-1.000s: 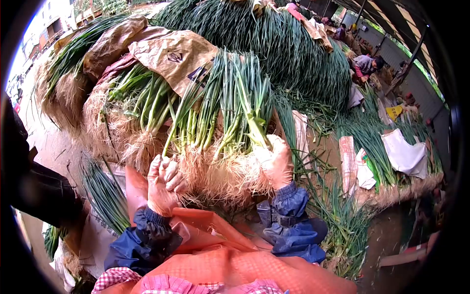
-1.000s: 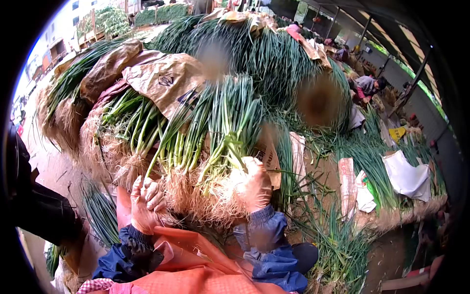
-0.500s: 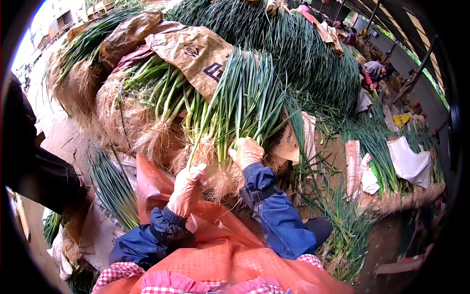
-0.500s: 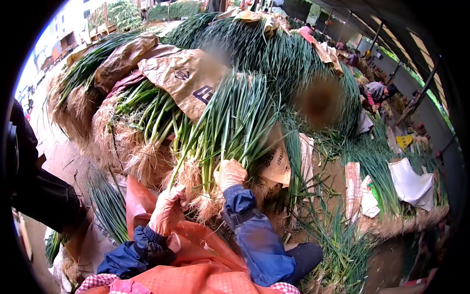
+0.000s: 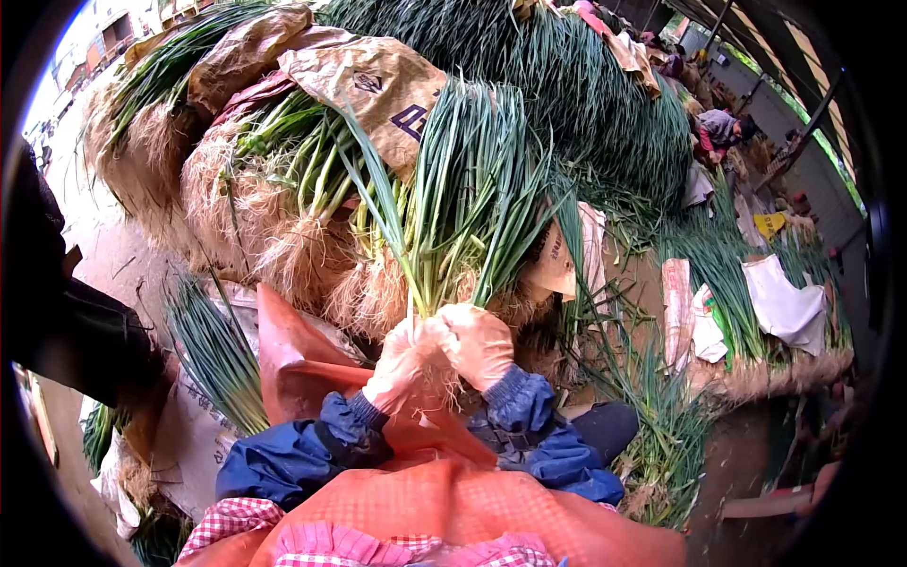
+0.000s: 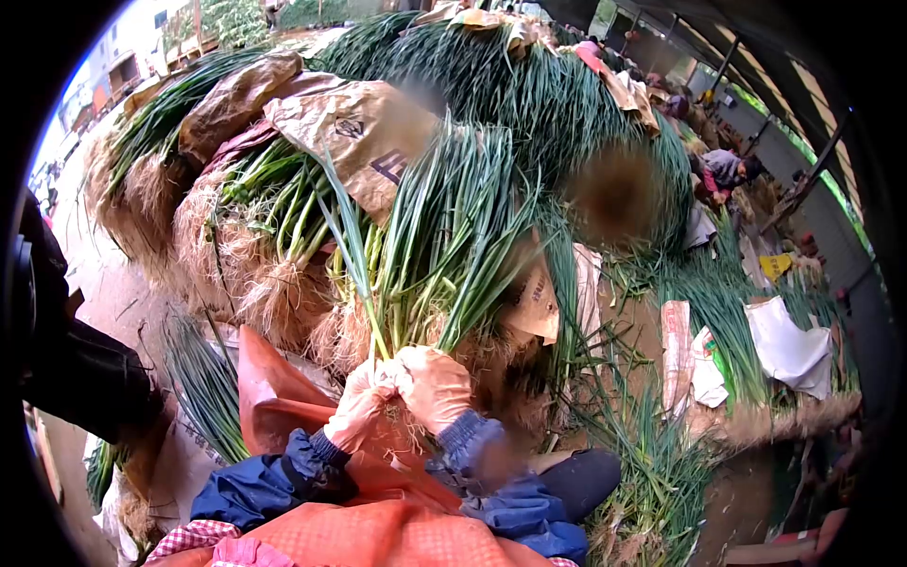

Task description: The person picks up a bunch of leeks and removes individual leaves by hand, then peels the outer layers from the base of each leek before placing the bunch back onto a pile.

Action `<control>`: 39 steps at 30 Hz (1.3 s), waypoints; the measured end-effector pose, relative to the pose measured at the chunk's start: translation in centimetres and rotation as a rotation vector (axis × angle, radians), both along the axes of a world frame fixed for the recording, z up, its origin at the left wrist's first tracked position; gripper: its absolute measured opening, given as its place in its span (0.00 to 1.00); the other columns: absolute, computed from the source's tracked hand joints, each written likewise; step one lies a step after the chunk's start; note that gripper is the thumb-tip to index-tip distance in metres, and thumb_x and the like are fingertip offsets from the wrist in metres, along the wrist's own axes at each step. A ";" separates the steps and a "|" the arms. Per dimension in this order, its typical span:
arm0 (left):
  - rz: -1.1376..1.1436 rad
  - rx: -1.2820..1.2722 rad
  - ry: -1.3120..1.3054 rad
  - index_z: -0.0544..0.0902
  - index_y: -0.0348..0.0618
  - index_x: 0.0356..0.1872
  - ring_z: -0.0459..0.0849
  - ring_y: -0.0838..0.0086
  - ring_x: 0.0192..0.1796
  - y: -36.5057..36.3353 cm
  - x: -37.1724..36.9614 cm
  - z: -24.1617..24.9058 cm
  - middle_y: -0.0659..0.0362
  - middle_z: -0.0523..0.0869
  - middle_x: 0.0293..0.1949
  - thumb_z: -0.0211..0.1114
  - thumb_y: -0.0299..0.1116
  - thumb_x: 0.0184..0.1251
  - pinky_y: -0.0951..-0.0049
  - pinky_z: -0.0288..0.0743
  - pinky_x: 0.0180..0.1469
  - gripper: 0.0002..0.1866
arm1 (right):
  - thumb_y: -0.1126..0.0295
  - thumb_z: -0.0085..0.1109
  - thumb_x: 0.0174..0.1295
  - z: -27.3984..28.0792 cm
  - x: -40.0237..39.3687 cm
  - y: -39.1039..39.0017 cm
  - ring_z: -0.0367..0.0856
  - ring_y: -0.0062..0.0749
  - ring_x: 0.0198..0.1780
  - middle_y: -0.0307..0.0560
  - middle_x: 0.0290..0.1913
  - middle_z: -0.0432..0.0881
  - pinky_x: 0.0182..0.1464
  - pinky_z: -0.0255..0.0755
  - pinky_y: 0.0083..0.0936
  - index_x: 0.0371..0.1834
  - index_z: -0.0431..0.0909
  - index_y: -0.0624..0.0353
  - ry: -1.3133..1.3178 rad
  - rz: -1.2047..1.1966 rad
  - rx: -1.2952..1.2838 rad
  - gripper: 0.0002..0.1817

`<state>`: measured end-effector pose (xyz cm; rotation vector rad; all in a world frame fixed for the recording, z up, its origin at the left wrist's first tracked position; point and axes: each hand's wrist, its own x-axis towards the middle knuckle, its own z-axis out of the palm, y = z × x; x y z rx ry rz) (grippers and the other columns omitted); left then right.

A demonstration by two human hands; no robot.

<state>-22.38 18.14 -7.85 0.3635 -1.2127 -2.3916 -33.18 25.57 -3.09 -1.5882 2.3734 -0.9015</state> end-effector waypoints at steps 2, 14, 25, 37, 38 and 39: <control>0.031 -0.077 0.032 0.70 0.43 0.36 0.73 0.83 0.28 0.5 -0.2 -0.6 0.65 0.76 0.28 0.55 0.25 0.61 0.82 0.69 0.32 0.04 | 0.64 0.53 0.56 0.1 -0.8 2.4 0.78 0.45 0.29 0.53 0.28 0.79 0.32 0.71 0.35 0.29 0.76 0.59 -0.041 -0.068 -0.130 0.09; 0.018 0.008 -0.144 0.72 0.41 0.45 0.74 0.82 0.31 -0.1 -0.2 -2.1 0.65 0.76 0.31 0.58 0.32 0.63 0.82 0.72 0.33 0.12 | 0.67 0.53 0.61 -3.7 -2.0 1.7 0.67 0.13 0.20 0.34 0.23 0.76 0.22 0.60 0.13 0.31 0.79 0.61 -0.962 -0.109 -0.463 0.09; 0.033 0.170 -0.166 0.72 0.41 0.47 0.78 0.81 0.32 1.5 0.3 0.0 0.63 0.79 0.34 0.58 0.24 0.61 0.83 0.75 0.30 0.13 | 0.71 0.51 0.62 -5.5 0.5 3.0 0.75 0.20 0.25 0.40 0.25 0.78 0.30 0.69 0.18 0.34 0.78 0.67 -0.666 -0.309 -0.629 0.09; 0.126 0.184 -0.155 0.73 0.40 0.44 0.80 0.78 0.33 1.7 -0.2 -0.2 0.61 0.81 0.34 0.55 0.22 0.63 0.83 0.74 0.30 0.09 | 0.56 0.53 0.61 -1.0 -1.2 7.4 0.70 0.14 0.22 0.38 0.26 0.75 0.21 0.62 0.10 0.37 0.72 0.63 -1.049 -0.407 -0.672 0.18; 0.100 0.198 -0.125 0.73 0.40 0.44 0.79 0.78 0.33 2.2 -0.3 -0.2 0.61 0.81 0.34 0.55 0.22 0.62 0.83 0.74 0.31 0.09 | 0.58 0.53 0.61 -3.4 -1.5 7.1 0.73 0.18 0.22 0.40 0.26 0.77 0.22 0.64 0.13 0.37 0.73 0.63 -1.028 -0.213 -0.585 0.16; 0.063 0.212 -0.105 0.73 0.41 0.44 0.79 0.78 0.33 2.7 -0.1 -0.4 0.61 0.81 0.34 0.55 0.22 0.62 0.83 0.73 0.31 0.09 | 0.61 0.54 0.61 -4.5 -0.9 6.8 0.75 0.22 0.22 0.42 0.26 0.78 0.23 0.67 0.15 0.36 0.73 0.63 -1.006 -0.034 -0.499 0.14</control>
